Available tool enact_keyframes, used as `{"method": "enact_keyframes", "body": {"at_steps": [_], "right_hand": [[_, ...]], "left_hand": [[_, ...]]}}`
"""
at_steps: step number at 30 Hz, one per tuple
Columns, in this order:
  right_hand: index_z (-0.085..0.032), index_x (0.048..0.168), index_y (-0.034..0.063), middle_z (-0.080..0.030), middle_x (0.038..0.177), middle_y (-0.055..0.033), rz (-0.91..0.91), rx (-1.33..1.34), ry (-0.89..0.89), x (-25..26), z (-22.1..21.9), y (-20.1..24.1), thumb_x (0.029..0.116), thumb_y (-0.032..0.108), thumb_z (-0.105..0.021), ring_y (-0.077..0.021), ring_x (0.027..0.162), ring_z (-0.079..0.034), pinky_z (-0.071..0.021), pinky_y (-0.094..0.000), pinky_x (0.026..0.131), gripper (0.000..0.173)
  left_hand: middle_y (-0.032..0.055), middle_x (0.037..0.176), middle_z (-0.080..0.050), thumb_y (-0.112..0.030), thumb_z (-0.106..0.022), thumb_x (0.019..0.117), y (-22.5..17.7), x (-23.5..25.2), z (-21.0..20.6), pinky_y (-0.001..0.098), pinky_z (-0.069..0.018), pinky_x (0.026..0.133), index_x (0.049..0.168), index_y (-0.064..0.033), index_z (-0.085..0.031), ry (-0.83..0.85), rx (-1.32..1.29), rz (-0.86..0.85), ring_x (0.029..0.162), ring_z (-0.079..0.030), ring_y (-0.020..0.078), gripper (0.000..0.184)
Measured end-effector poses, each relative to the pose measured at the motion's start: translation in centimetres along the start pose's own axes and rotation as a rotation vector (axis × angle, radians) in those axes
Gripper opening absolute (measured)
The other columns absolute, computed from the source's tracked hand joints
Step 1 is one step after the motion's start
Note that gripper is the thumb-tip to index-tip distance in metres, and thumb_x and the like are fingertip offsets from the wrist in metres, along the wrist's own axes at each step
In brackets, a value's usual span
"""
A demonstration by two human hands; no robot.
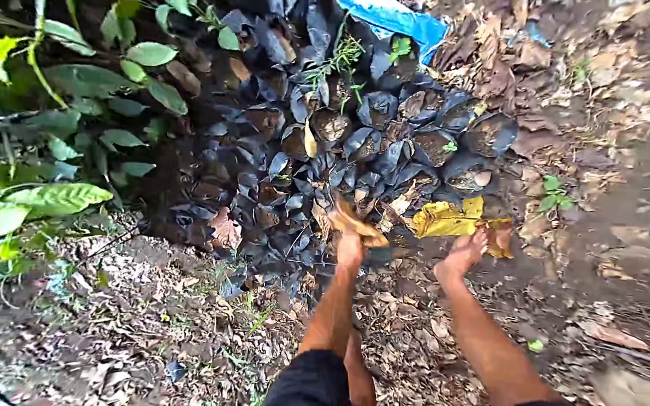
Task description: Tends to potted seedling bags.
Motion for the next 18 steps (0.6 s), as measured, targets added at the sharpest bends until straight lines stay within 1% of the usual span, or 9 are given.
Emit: {"method": "enact_keyframes", "body": {"at_steps": [3, 5, 7, 9, 12, 14, 15, 17, 18], "right_hand": [[-0.042, 0.144, -0.0166, -0.049, 0.146, -0.0335, 0.086, 0.024, 0.061, 4.1, 1.2, -15.4, 0.1028, 0.012, -0.053, -0.0269, 0.133, -0.054, -0.0423, -0.0286, 0.109, 0.051], [-0.044, 0.142, -0.0167, -0.051, 0.142, -0.0341, 0.086, 0.022, -0.031, 5.4, 2.6, -20.0, 0.1025, 0.012, -0.055, -0.0238, 0.126, -0.057, -0.0444, -0.0253, 0.104, 0.05], [-0.046, 0.139, -0.0175, -0.054, 0.138, -0.033, 0.109, 0.016, -0.12, 5.0, 2.6, -19.4, 0.1017, 0.011, -0.057, -0.0184, 0.124, -0.058, -0.0437, -0.0203, 0.103, 0.048], [-0.049, 0.135, -0.0195, -0.056, 0.136, -0.0326, 0.183, 0.023, -0.142, 3.7, 1.5, -16.0, 0.1012, 0.009, -0.057, -0.0143, 0.124, -0.058, -0.042, -0.017, 0.104, 0.045], [-0.055, 0.128, -0.021, -0.063, 0.128, -0.0304, 0.188, 0.018, -0.284, 2.0, 1.2, -14.8, 0.1003, 0.0, -0.057, -0.0156, 0.12, -0.063, -0.0448, -0.0192, 0.104, 0.035], [-0.059, 0.118, -0.0233, -0.068, 0.112, -0.0291, 0.106, 0.001, -0.427, 1.8, 2.1, -17.3, 0.0997, -0.008, -0.054, -0.0141, 0.107, -0.066, -0.0479, -0.0185, 0.097, 0.025], [-0.057, 0.121, -0.0236, -0.067, 0.114, -0.0302, 0.048, -0.05, -0.445, 2.1, 2.2, -18.7, 0.1008, -0.009, -0.051, -0.0151, 0.109, -0.066, -0.0474, -0.0199, 0.099, 0.026], [-0.049, 0.138, -0.0186, -0.062, 0.13, -0.0312, -0.028, -0.224, -0.415, 3.8, 2.4, -23.4, 0.1042, -0.004, -0.046, -0.021, 0.122, -0.062, -0.0447, -0.0286, 0.108, 0.037], [-0.045, 0.146, -0.0133, -0.061, 0.135, -0.0303, -0.011, -0.329, -0.416, 4.8, 3.1, -26.6, 0.1056, 0.001, -0.044, -0.0257, 0.125, -0.062, -0.0451, -0.0375, 0.111, 0.043]], "left_hand": [[0.0205, 0.138, -0.062, -0.033, -0.074, 0.0921, 3.2, -12.3, -12.9, 0.0601, -0.0445, 0.11, 0.136, -0.0076, -0.064, 0.526, -0.086, 0.114, 0.13, -0.057, 0.039, 0.052], [0.0212, 0.141, -0.059, -0.034, -0.075, 0.0909, 3.5, -17.3, -16.1, 0.0661, -0.0413, 0.109, 0.141, -0.0106, -0.06, 0.709, -0.051, 0.136, 0.132, -0.054, 0.042, 0.058], [0.0274, 0.142, -0.056, -0.029, -0.075, 0.0908, 1.8, -15.9, -12.5, 0.064, -0.0414, 0.111, 0.146, -0.0024, -0.053, 0.576, -0.177, 0.07, 0.133, -0.053, 0.0442, 0.065], [0.0306, 0.144, -0.052, -0.026, -0.072, 0.0936, 0.6, -11.1, -3.6, 0.0559, -0.0414, 0.115, 0.147, 0.0043, -0.048, 0.168, -0.414, 0.069, 0.136, -0.051, 0.0425, 0.066], [0.0327, 0.151, -0.042, -0.041, -0.081, 0.0857, -1.6, -4.6, 6.6, 0.0612, -0.0389, 0.115, 0.154, 0.0023, -0.036, -0.252, -0.593, 0.065, 0.141, -0.043, 0.0473, 0.093], [0.0298, 0.16, -0.032, -0.053, -0.086, 0.0755, -5.7, -0.8, 9.0, 0.0684, -0.0365, 0.113, 0.16, -0.0067, -0.029, -0.298, -0.515, -0.029, 0.147, -0.033, 0.0499, 0.112], [0.0281, 0.164, -0.026, -0.058, -0.086, 0.072, -8.4, 0.7, 8.6, 0.0726, -0.0365, 0.11, 0.162, -0.0121, -0.027, -0.262, -0.458, -0.091, 0.149, -0.027, 0.051, 0.118], [0.0224, 0.169, -0.017, -0.067, -0.085, 0.0675, -13.3, 2.2, 5.5, 0.0776, -0.0358, 0.106, 0.164, -0.0219, -0.024, -0.154, -0.368, -0.166, 0.153, -0.016, 0.051, 0.123], [0.0194, 0.17, -0.013, -0.068, -0.084, 0.0682, -15.2, 2.4, 3.4, 0.0789, -0.0332, 0.106, 0.165, -0.0252, -0.023, -0.104, -0.35, -0.163, 0.155, -0.009, 0.0504, 0.122]]}}
Point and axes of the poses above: each hand's wrist, its own x-axis towards the middle knuckle, its own z-axis out of the back of the hand, y = z × x, the point moved 10 cm from there along x, towards the middle knuckle
